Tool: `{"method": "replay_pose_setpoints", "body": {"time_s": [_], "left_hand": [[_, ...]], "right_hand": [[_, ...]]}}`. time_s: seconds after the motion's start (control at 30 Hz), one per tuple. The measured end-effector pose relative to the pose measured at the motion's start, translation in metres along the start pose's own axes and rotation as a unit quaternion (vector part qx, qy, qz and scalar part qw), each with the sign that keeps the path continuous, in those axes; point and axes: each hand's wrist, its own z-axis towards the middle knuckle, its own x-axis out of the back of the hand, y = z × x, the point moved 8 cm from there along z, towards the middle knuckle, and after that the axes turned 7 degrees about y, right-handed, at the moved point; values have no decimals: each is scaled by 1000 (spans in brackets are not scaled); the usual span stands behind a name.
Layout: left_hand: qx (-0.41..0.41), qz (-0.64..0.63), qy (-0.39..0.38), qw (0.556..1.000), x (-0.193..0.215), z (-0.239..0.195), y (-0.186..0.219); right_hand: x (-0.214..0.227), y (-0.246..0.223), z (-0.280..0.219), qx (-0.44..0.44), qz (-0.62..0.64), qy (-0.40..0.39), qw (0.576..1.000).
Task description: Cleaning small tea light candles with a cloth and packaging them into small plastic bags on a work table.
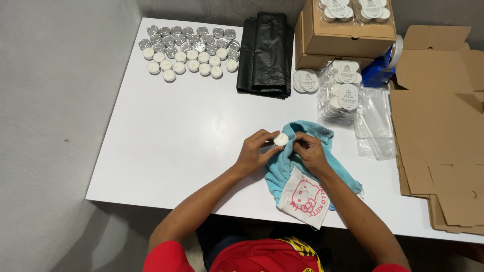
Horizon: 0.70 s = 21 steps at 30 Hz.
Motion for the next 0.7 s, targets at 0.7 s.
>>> {"method": "replay_pose_setpoints", "body": {"time_s": [0.7], "left_hand": [[-17,14,-2,1000,-2,0,7]], "right_hand": [[-10,-14,-7,-25,50,13,998]]}}
